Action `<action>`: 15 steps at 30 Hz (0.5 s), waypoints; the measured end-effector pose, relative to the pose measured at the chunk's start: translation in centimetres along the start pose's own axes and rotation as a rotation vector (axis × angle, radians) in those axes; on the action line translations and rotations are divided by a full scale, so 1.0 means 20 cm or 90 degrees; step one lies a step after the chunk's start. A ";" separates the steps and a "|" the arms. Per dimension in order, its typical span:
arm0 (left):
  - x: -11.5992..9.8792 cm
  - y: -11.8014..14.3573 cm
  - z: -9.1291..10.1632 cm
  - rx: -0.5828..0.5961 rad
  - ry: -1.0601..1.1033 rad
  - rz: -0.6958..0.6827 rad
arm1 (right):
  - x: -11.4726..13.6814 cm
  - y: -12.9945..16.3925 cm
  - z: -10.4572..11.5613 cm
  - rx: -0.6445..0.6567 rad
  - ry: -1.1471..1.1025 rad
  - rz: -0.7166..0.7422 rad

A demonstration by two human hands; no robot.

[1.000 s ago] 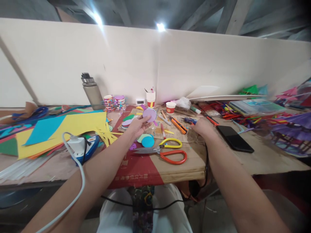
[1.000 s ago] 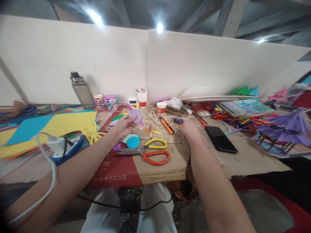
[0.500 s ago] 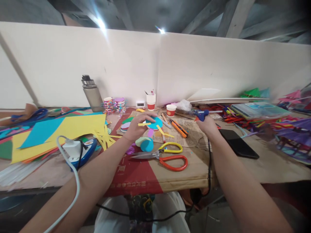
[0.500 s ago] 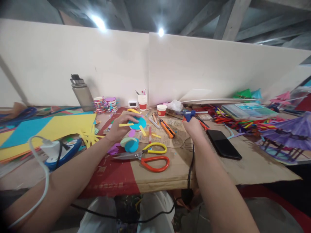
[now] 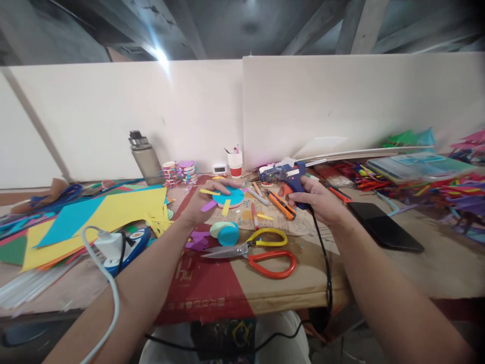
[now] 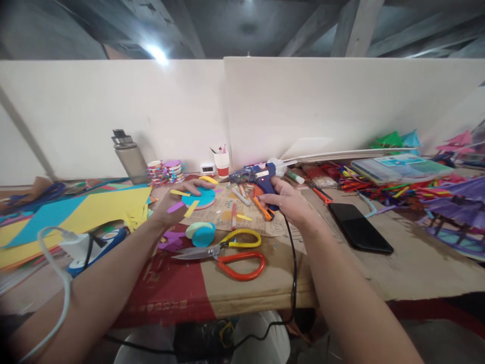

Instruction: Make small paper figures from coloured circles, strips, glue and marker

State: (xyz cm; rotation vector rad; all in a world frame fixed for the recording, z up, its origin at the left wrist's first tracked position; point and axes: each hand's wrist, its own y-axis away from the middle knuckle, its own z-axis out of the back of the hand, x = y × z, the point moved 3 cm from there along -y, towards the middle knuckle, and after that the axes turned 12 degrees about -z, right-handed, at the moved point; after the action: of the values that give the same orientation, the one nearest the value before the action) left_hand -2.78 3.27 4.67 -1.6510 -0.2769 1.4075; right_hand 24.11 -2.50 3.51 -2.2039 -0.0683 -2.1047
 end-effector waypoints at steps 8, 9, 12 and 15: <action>0.00 0.01 -0.06 -0.035 0.076 0.069 | -0.03 0.00 -0.01 0.017 0.109 0.027; 0.00 0.01 -0.06 -0.035 0.081 0.072 | -0.03 -0.01 -0.01 0.020 0.131 0.034; 0.00 0.01 -0.06 -0.042 0.091 0.071 | -0.04 -0.01 -0.01 0.025 0.174 0.043; 0.00 0.01 -0.05 -0.039 0.077 0.049 | -0.03 -0.01 -0.01 0.014 0.181 0.037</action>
State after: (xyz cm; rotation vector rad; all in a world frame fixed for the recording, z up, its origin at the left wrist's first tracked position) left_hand -1.93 2.65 4.49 -1.8061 -0.1907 1.3615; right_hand 23.88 -2.32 2.85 -1.8487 -0.0059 -2.3457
